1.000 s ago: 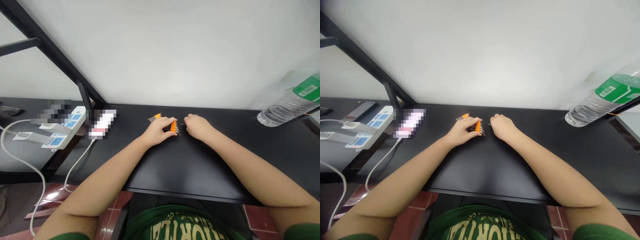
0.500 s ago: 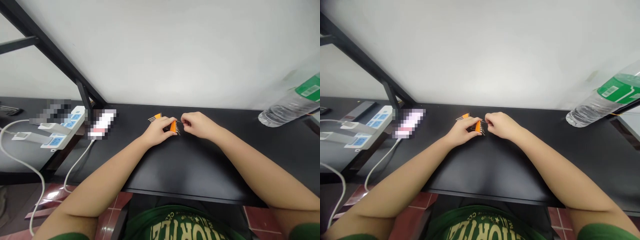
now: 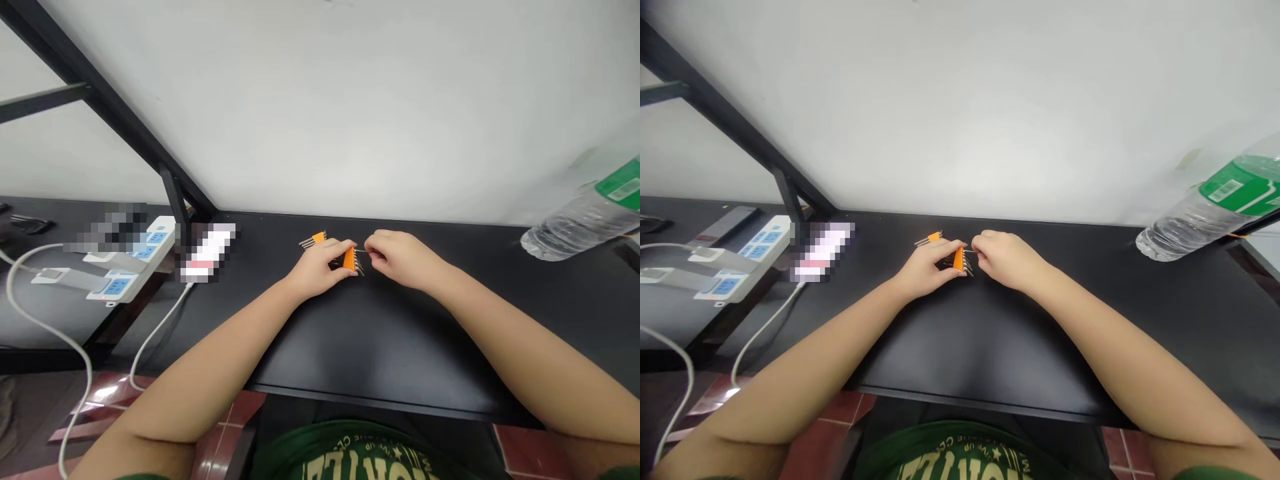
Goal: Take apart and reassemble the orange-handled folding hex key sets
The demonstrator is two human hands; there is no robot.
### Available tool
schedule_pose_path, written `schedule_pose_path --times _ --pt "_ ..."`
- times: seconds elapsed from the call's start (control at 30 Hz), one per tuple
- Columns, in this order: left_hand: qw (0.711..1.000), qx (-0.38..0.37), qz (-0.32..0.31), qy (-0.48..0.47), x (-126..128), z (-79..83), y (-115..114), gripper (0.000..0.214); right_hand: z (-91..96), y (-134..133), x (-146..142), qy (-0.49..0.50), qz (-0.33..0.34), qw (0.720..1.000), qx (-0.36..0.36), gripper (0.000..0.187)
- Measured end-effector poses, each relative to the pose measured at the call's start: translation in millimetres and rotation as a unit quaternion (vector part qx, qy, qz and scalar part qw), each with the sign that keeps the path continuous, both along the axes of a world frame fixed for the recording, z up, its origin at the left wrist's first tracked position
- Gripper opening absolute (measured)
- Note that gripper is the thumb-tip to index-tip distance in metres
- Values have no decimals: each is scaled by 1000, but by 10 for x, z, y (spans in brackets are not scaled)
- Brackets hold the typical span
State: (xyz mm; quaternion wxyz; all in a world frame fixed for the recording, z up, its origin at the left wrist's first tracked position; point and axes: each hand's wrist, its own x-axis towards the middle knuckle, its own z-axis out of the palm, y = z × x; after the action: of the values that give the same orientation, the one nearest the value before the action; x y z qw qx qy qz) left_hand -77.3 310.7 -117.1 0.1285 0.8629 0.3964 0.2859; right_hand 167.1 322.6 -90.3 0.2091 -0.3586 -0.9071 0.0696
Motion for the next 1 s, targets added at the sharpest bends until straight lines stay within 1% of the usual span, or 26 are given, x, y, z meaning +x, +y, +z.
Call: schedule_pose_path --times 0.37,0.47,0.57,0.63,0.7,0.8,0.87,0.93,1.0 --pt "1000 -1 -6 10 -12 -2 -2 52 41 -31 8 -39 -12 999 21 17" --pt "1000 11 -5 13 -6 -1 -7 51 44 -49 15 -71 -11 995 64 21" --pt "998 57 12 33 7 -2 -19 48 45 -79 17 -94 -7 988 123 28" --pt "995 89 24 47 11 -3 -21 48 30 -88 12 -87 6 984 153 32" --pt "994 99 22 49 10 1 -15 48 2 -78 5 -68 21 985 158 36" --pt "995 85 1 42 10 26 -2 45 -29 -36 4 -3 59 992 114 37" --pt "997 71 -21 33 22 51 -1 43 -24 -6 12 72 103 991 51 33" --pt "996 66 -56 18 44 68 -9 41 -6 18 18 157 135 978 -38 25" --pt "994 72 -86 -4 67 69 -19 42 -5 40 13 232 139 953 -135 15"
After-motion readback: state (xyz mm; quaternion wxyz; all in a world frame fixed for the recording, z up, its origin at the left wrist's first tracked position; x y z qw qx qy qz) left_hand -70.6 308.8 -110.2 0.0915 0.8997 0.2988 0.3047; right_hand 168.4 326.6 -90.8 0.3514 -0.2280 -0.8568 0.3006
